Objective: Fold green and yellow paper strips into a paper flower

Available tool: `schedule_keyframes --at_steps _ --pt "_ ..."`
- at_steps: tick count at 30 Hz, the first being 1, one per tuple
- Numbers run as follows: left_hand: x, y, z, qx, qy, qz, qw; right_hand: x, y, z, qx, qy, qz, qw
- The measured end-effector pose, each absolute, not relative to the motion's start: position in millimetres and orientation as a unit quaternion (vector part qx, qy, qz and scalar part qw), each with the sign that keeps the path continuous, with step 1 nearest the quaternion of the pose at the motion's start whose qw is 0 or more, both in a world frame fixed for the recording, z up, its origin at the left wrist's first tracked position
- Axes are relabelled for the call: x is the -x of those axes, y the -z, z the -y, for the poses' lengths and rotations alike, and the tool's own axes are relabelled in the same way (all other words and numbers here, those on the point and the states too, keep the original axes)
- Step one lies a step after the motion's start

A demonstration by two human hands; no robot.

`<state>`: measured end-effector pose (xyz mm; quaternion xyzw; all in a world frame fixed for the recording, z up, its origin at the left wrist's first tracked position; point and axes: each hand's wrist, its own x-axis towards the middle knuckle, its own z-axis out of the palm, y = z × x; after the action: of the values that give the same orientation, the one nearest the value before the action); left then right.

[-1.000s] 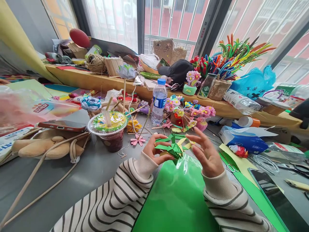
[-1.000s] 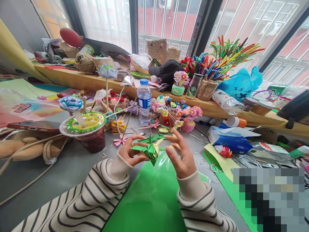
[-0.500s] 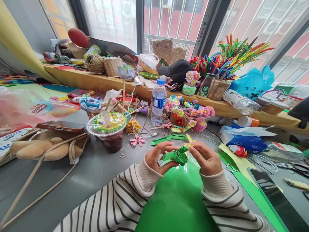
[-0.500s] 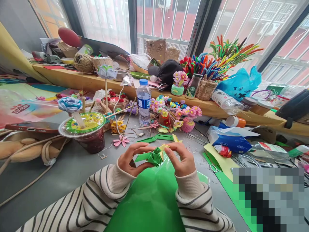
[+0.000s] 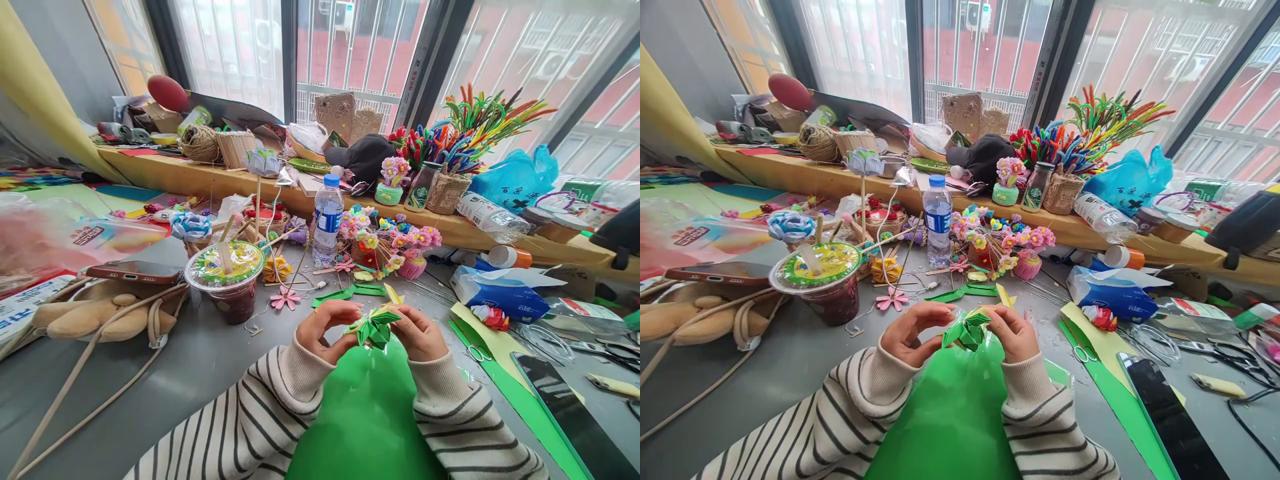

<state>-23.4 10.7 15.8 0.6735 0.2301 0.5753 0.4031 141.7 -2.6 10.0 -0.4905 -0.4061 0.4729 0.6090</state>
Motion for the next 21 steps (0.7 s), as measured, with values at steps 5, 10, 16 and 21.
schedule_keyframes --at_steps 5,10,16,21 --pt "28 -14 -19 -0.742 -0.565 -0.19 0.307 -141 -17 5 0.514 -0.397 0.408 0.642" --pt "29 -11 -23 -0.77 -0.546 -0.224 0.243 -143 -31 11 0.506 -0.187 0.54 0.647" --pt "28 -11 -18 -0.758 -0.538 -0.242 0.279 -145 -39 15 0.484 -0.001 0.641 0.595" --pt "23 -16 -11 -0.684 -0.511 -0.315 0.415 -143 -41 16 0.472 0.031 0.674 0.568"
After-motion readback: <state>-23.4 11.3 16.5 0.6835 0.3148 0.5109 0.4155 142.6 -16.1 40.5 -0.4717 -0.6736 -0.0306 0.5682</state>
